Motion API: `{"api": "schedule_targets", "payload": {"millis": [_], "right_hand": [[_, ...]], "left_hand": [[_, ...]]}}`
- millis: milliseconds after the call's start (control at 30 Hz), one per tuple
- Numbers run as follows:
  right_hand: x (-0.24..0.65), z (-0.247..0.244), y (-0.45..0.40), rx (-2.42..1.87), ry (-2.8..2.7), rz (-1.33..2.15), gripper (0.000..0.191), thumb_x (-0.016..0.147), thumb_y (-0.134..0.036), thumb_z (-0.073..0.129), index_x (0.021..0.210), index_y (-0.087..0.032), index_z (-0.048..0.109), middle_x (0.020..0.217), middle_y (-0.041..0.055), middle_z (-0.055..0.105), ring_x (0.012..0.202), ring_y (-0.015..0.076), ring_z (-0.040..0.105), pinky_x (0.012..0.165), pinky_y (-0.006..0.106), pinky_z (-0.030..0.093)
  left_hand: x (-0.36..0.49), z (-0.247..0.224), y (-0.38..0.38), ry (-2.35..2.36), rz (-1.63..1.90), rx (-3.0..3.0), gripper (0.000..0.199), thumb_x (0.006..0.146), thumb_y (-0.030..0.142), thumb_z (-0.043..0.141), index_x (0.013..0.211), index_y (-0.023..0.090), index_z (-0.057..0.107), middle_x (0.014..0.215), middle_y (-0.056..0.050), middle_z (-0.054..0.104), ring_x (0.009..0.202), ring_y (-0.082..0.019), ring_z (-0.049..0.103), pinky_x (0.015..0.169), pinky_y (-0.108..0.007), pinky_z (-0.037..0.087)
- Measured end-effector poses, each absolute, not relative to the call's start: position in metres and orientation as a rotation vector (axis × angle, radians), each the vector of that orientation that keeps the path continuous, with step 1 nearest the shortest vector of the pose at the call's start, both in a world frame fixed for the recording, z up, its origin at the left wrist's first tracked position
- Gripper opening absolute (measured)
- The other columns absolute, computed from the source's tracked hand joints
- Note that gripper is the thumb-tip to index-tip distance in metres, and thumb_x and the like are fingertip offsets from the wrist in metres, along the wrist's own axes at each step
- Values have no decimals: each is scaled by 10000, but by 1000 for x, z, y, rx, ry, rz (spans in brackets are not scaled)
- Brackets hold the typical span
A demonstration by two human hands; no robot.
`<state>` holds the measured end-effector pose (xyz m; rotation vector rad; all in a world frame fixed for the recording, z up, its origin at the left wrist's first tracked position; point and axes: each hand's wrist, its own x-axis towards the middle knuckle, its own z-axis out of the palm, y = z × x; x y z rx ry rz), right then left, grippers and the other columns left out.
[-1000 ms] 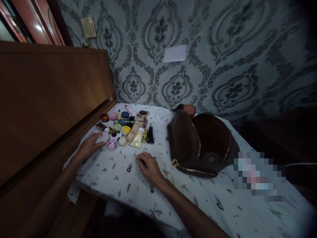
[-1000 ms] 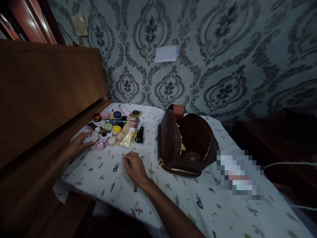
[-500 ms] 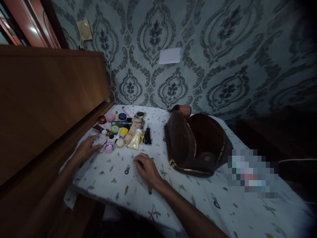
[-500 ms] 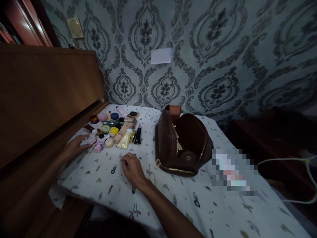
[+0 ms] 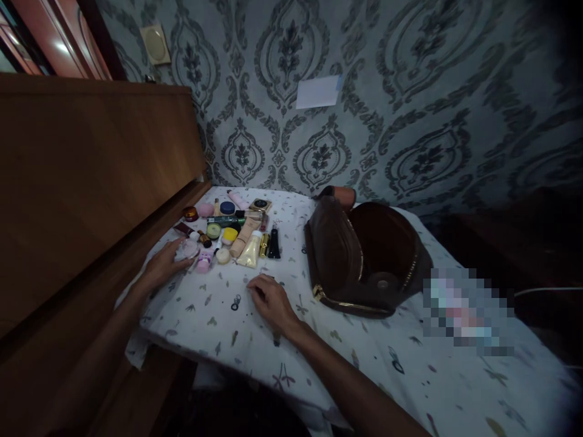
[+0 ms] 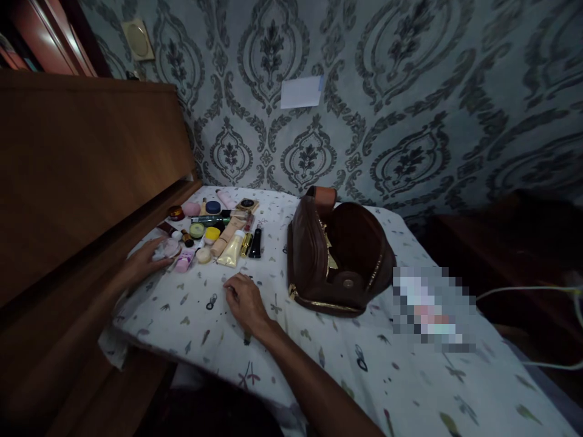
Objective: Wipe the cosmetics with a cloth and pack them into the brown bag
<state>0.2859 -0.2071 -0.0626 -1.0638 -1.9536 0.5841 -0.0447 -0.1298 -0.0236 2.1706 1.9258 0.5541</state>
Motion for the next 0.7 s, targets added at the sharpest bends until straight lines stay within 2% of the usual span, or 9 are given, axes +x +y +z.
{"api": "schedule_targets", "payload": {"millis": [200,367,433,567,700], "right_hand": [[284,-61,-209,-1072,-1944,594,208,814,-41,530,894,-179,664,887,57,660,855,191,595,804,329,477],[283,-59,-212,-1103,-1941,581,187,805,-44,542,877,-157,673,892,76,676,892,206,607,844,345,482],[284,-59,-212,-1104,-1937,580,190,801,-43,544,883,-154,673,898,73,679,900,202,609,850,337,482],[285,-58,-212,-1099,-1935,576,198,792,-30,542,888,-150,667,896,68,675,899,195,605,855,322,477],[285,-57,-212,-1070,-1952,584,178,808,-41,543,886,-159,652,897,63,661,909,195,597,876,322,469]], "left_hand": [[-34,-17,-133,1991,634,2156,721,795,648,536,1364,206,516,1407,-109,563,1255,-311,536,1027,-414,431],[-26,-8,-137,2078,774,2061,691,760,653,583,1253,168,603,1304,-161,632,1219,-387,567,1000,-479,466],[-24,-6,-139,2084,840,1990,726,744,675,595,1264,169,599,1324,-173,615,1230,-400,558,1016,-503,457],[-11,2,-146,1912,969,1984,714,716,679,620,1256,212,596,1350,-122,609,1256,-368,546,1047,-479,449],[23,9,-158,1607,873,2207,732,678,689,660,1246,232,606,1325,-92,633,1226,-352,574,1033,-453,471]]}}
